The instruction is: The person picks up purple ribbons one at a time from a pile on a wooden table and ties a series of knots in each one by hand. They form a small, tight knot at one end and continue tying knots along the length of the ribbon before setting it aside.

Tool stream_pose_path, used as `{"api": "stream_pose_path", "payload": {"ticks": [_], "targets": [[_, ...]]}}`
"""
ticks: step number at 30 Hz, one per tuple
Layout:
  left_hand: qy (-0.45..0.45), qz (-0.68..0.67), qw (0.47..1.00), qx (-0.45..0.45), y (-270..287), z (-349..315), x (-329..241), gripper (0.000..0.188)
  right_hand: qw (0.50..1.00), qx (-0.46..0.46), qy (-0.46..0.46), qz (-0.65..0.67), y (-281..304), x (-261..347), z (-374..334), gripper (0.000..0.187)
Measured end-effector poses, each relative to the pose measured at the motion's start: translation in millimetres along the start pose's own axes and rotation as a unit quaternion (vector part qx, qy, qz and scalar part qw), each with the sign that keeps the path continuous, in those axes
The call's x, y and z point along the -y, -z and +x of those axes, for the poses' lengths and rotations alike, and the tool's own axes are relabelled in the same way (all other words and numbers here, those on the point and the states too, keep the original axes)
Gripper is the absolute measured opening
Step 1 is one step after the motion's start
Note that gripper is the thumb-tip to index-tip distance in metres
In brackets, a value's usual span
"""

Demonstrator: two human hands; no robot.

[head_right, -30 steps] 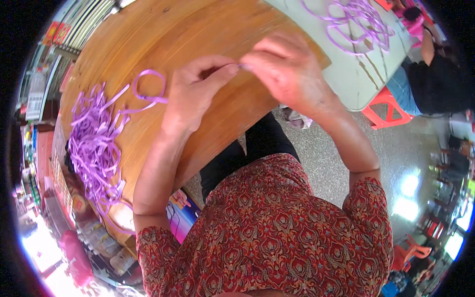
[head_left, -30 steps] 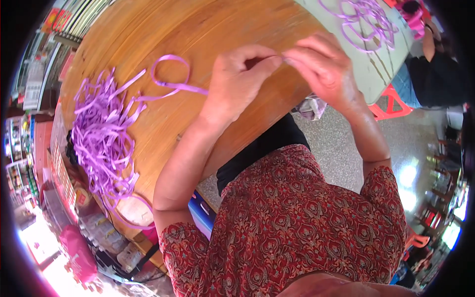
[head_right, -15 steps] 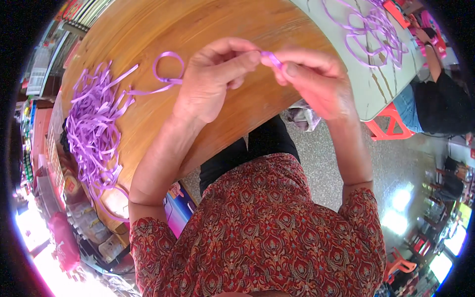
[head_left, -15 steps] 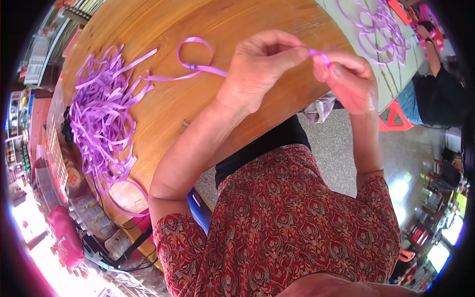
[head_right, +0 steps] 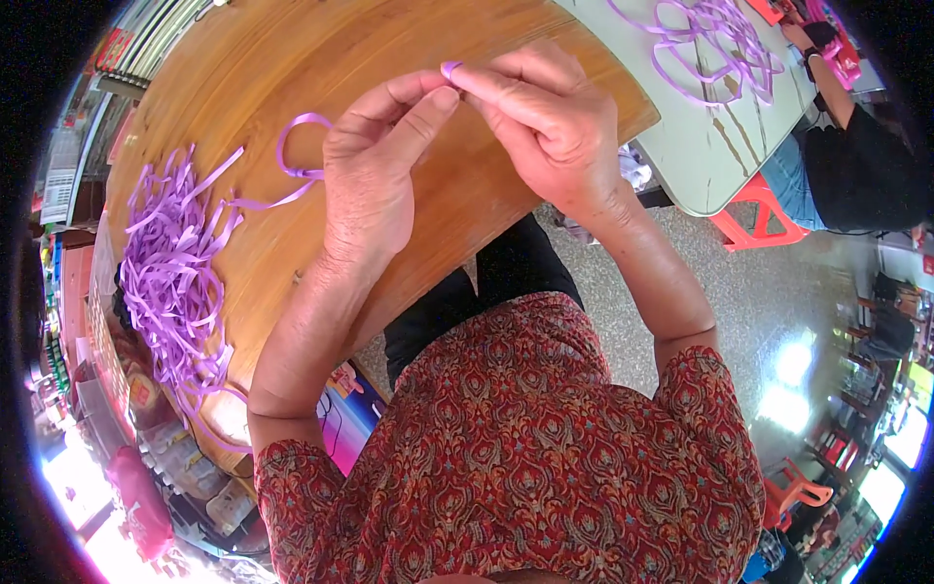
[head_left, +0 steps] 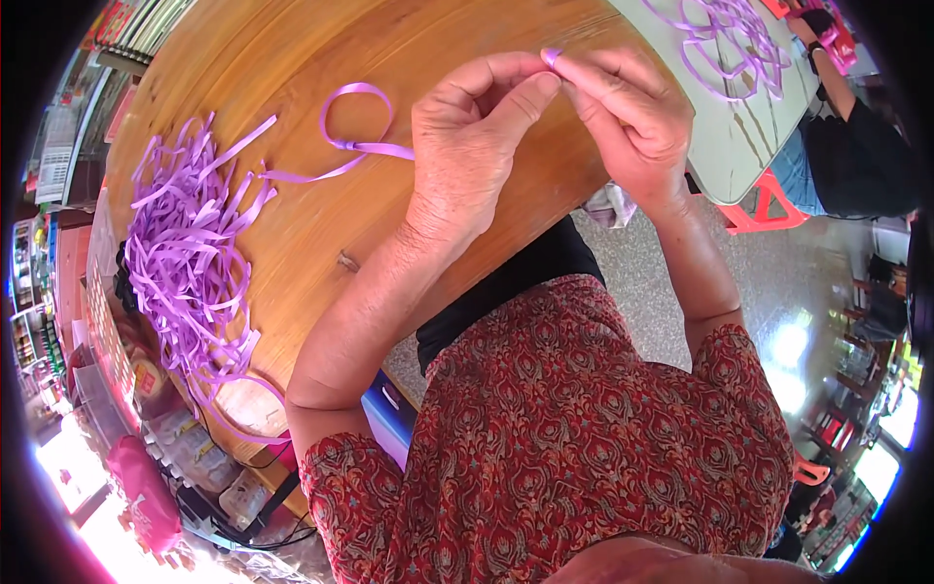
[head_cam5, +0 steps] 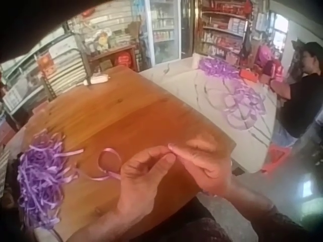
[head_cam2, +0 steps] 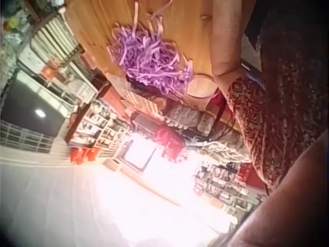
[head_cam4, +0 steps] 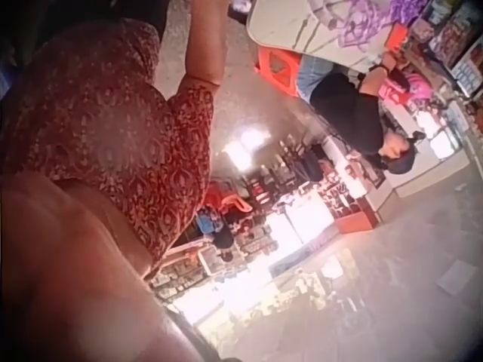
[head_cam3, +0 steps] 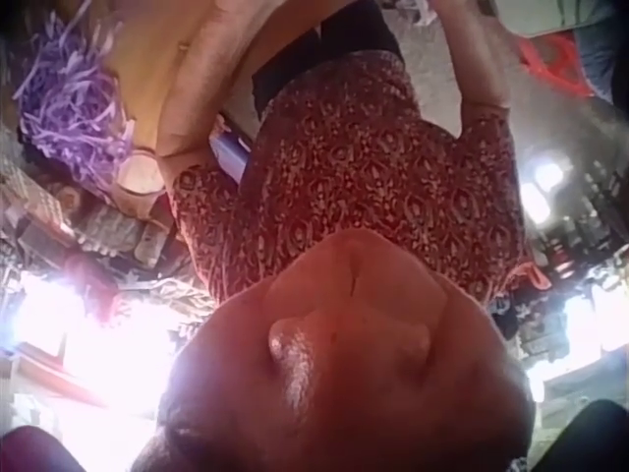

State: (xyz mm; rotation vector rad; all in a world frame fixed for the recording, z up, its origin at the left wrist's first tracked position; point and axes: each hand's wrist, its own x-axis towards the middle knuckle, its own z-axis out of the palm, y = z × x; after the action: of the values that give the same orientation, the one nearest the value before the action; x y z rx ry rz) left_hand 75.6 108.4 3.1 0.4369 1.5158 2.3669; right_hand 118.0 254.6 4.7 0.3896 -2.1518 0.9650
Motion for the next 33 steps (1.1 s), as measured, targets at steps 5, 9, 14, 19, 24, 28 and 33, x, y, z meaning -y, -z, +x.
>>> {"api": "stream_pose_path", "payload": {"ticks": [5, 9, 14, 19, 24, 28, 33], "targets": [[-0.001, 0.035, 0.999, -0.004, -2, 0, 4, 0.012, 0.984, 0.01, 0.102, -0.142, 4, 4, 2, 0.024], [-0.052, 0.078, 0.996, 0.0, 2, -1, 5, 0.012, 0.992, -0.019, 0.068, -0.106, -5, 8, 2, 0.023], [0.002, -0.026, 0.999, 0.024, -3, -6, -7, 0.01, 0.959, 0.024, -0.22, 0.175, 14, 38, 15, 0.03], [0.05, -0.001, 0.998, 0.033, -5, -7, -14, 0.016, 0.936, 0.035, -0.179, 0.302, 6, 7, -3, 0.02], [0.064, 0.108, 0.992, 0.015, 1, -4, -17, 0.014, 0.995, 0.073, 0.05, -0.038, 17, 12, 8, 0.016], [0.044, 0.17, 0.984, 0.005, 4, -3, -18, 0.012, 0.96, 0.124, 0.167, -0.189, 31, 30, 23, 0.026], [0.066, 0.168, 0.983, 0.034, 7, 2, -22, 0.014, 0.944, 0.125, 0.265, -0.149, 33, 8, 41, 0.026]]}}
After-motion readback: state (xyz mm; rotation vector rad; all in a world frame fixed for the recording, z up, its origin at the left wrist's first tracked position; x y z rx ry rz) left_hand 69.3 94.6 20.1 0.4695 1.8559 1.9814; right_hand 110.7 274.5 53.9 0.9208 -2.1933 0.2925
